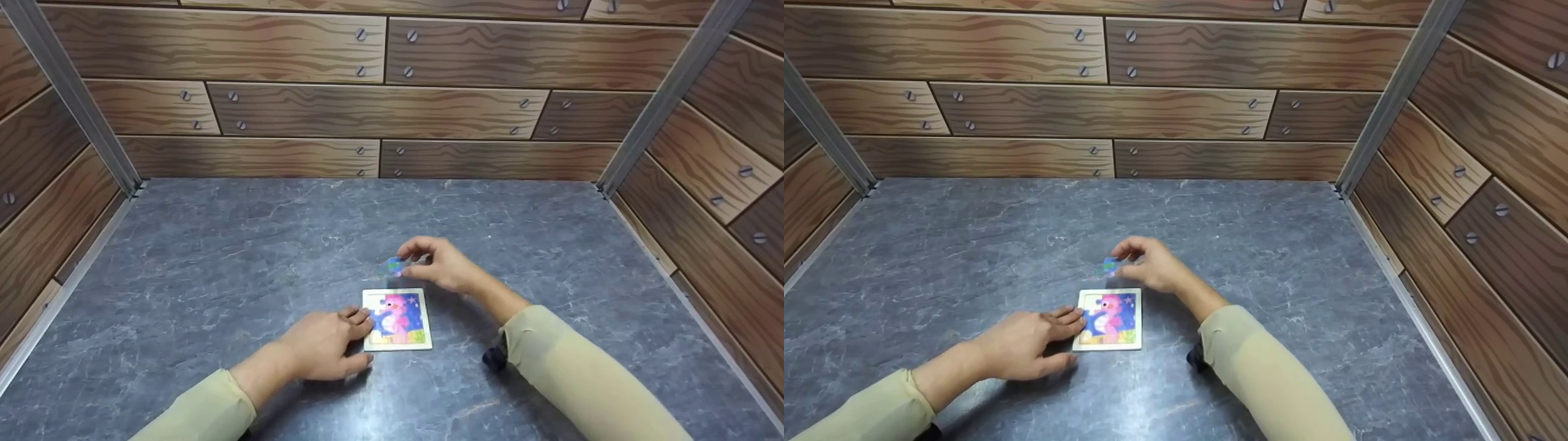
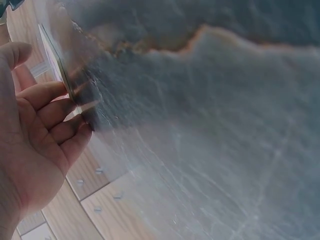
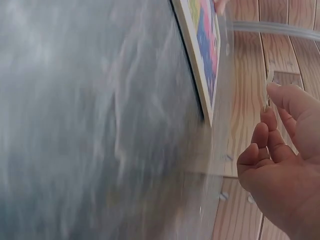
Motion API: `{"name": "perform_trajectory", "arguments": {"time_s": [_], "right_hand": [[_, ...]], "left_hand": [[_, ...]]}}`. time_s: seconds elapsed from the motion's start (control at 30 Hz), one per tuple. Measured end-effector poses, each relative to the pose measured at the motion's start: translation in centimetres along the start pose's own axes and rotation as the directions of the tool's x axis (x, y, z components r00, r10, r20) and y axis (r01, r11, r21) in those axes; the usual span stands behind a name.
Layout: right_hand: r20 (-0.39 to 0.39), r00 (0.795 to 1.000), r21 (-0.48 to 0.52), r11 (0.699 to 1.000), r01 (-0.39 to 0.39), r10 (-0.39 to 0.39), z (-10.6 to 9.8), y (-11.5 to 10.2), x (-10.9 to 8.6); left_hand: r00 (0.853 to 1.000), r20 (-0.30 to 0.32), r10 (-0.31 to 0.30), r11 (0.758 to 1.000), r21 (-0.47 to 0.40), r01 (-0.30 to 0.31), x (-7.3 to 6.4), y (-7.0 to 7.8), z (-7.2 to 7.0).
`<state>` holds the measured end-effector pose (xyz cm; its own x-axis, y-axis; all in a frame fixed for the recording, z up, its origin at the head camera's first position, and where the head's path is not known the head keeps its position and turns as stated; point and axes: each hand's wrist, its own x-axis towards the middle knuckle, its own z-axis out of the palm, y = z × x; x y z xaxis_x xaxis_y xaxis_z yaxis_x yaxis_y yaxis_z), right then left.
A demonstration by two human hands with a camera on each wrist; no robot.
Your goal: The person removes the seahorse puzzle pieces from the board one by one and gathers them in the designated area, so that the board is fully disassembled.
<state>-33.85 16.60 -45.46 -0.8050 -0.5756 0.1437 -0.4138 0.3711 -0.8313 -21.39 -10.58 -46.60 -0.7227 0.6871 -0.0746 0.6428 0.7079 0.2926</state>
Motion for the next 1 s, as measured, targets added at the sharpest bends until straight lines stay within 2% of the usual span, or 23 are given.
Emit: {"name": "perform_trajectory", "arguments": {"time_s": [0.2,0.37,0.7,1.0], "right_hand": [[-0.055,0.998,-0.01,1.0,-0.02,0.02,-2.0,1.5,-0.3],[-0.069,0.997,-0.014,0.999,-0.039,0.038,-3.0,2.7,-0.4],[-0.089,0.992,-0.012,0.995,-0.096,0.094,-3.6,4.7,-0.7],[-0.099,0.987,-0.027,0.991,-0.132,0.129,-3.8,4.9,-0.8]], "left_hand": [[1.0,0.01,-0.003,1.0,-0.014,0.003,0.0,0.0,-0.2],[1.0,0.006,-0.004,1.0,-0.006,0.004,0.0,0.0,-0.2],[1.0,-0.022,0.021,1.0,0.02,-0.02,-0.2,-0.1,0.0],[1.0,0.007,0.005,1.0,0.01,-0.005,-0.1,0.0,-0.2]]}}
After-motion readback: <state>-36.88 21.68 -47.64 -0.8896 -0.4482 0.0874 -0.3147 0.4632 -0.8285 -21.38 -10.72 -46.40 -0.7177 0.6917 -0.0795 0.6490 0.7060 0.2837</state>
